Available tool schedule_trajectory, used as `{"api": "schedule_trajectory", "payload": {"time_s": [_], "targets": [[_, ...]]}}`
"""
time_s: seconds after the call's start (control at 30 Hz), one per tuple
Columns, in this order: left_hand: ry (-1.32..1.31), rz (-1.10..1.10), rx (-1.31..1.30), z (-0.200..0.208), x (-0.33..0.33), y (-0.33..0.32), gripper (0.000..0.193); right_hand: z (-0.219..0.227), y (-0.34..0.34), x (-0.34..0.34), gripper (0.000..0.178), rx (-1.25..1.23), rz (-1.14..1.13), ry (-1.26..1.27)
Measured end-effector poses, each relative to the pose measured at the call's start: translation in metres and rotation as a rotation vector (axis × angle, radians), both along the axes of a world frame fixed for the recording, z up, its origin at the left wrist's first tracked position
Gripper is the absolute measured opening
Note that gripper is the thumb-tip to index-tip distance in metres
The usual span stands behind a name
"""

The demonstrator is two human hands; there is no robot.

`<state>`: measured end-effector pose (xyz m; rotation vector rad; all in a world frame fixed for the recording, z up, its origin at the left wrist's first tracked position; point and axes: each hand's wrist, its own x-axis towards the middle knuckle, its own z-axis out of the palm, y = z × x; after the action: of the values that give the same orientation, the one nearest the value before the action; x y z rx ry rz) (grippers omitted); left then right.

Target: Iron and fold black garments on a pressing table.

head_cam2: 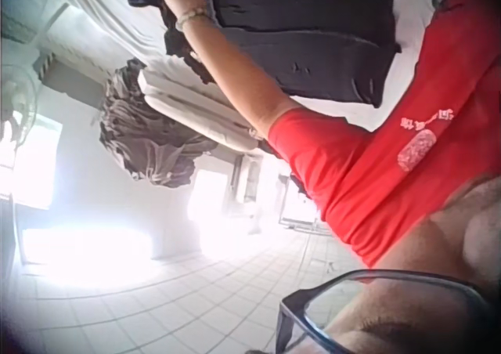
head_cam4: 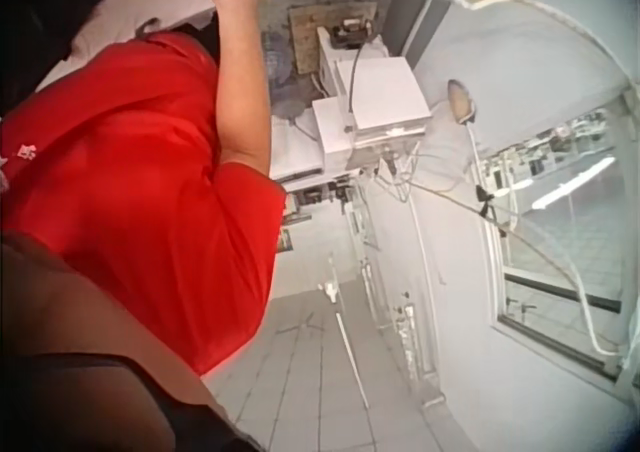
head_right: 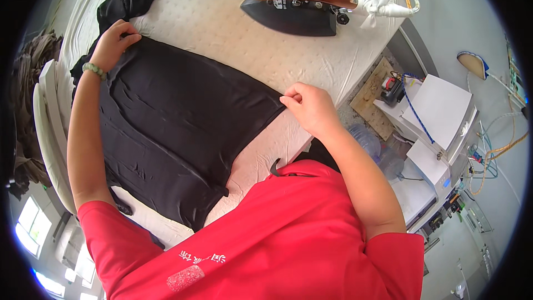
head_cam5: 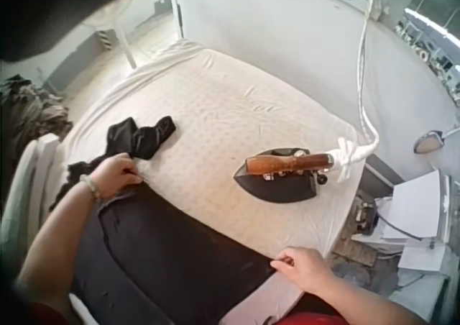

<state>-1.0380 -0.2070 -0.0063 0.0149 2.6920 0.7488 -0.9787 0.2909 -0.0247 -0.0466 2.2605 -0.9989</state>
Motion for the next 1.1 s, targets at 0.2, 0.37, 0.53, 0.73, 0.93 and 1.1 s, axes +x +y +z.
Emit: {"api": "schedule_trajectory", "payload": {"time_s": [0.2, 0.37, 0.53, 0.73, 0.93, 1.1], "targets": [[0.213, 0.116, -0.175, -0.024, -0.002, 0.02, 0.016, -0.001, 0.007, -0.009, 0.016, 0.046, 0.008, 0.007], [0.853, 0.349, -0.317, -0.023, 0.027, 0.107, 0.02, 0.001, 0.002, -0.007, 0.016, 0.118, 0.038, 0.085], [0.584, 0.348, -0.087, -0.038, 0.096, 0.234, 0.04, 0.012, -0.001, -0.007, 0.016, 0.092, 0.097, 0.135], [0.658, 0.569, -0.22, -0.052, 0.113, 0.285, 0.064, 0.015, 0.008, -0.001, 0.014, -0.123, 0.038, 0.009], [0.553, 0.623, -0.286, -0.049, 0.121, 0.318, 0.091, 0.003, 0.011, -0.01, 0.013, -0.154, -0.03, -0.124], [0.428, 0.606, -0.227, -0.051, 0.131, 0.341, 0.099, -0.008, 0.015, -0.013, 0.013, -0.162, -0.014, -0.151]]}}
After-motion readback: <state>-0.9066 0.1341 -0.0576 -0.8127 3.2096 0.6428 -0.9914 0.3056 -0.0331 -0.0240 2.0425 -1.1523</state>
